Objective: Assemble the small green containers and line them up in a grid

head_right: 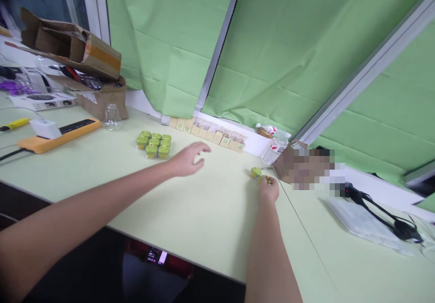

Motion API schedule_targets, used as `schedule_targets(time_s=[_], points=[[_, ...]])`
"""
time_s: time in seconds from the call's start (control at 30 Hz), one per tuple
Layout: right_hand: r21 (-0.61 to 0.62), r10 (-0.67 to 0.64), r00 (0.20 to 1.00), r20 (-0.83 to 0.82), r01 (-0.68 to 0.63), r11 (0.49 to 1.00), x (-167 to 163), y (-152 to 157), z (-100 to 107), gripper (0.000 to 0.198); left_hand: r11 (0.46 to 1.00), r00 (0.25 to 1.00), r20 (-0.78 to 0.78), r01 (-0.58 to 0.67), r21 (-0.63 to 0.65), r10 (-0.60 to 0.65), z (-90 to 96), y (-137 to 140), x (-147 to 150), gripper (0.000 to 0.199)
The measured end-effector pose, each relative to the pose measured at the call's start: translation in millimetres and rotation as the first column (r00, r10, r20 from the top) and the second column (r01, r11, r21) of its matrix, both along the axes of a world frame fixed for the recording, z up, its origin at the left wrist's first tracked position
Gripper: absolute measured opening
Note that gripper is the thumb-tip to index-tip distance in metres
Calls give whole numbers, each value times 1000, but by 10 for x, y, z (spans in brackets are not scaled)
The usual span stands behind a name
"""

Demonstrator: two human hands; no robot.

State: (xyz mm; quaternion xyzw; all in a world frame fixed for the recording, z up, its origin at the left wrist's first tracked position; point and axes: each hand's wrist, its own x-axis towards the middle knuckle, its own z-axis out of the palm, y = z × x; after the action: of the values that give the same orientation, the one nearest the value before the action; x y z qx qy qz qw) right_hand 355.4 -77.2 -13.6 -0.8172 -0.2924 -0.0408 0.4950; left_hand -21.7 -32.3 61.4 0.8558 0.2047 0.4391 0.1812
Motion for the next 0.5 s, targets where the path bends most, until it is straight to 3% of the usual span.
schedule_targets(time_s=[0.07,0.17,0.27,0.33,0.37,0.43,0.47,0.5], points=[[-15,-106,993,-52,105,994,-57,-40,57,19,998,996,-68,56,4,-56,-211,-64,239,40],[-5,-206,978,-25,206,979,-266,-74,175,15,996,990,-133,45,-71,-55,-498,-104,367,40],[63,-149,987,56,146,987,-725,-28,286,18,992,985,-153,64,-110,-80,-628,-94,318,45],[128,168,982,90,-178,976,-1170,30,322,19,983,994,-95,36,-183,-54,-641,-66,271,61],[147,351,932,90,-361,921,-1409,56,324,19,975,997,-64,23,-222,-38,-638,-48,254,71],[160,634,771,55,-633,757,-1855,86,297,20,960,999,-30,19,-279,-29,-635,-10,235,82],[153,711,702,37,-708,690,-2035,88,273,21,955,999,-31,21,-297,-31,-637,9,229,82],[148,737,676,34,-732,665,-2173,84,246,21,949,999,-40,17,-313,-31,-643,27,223,81]])
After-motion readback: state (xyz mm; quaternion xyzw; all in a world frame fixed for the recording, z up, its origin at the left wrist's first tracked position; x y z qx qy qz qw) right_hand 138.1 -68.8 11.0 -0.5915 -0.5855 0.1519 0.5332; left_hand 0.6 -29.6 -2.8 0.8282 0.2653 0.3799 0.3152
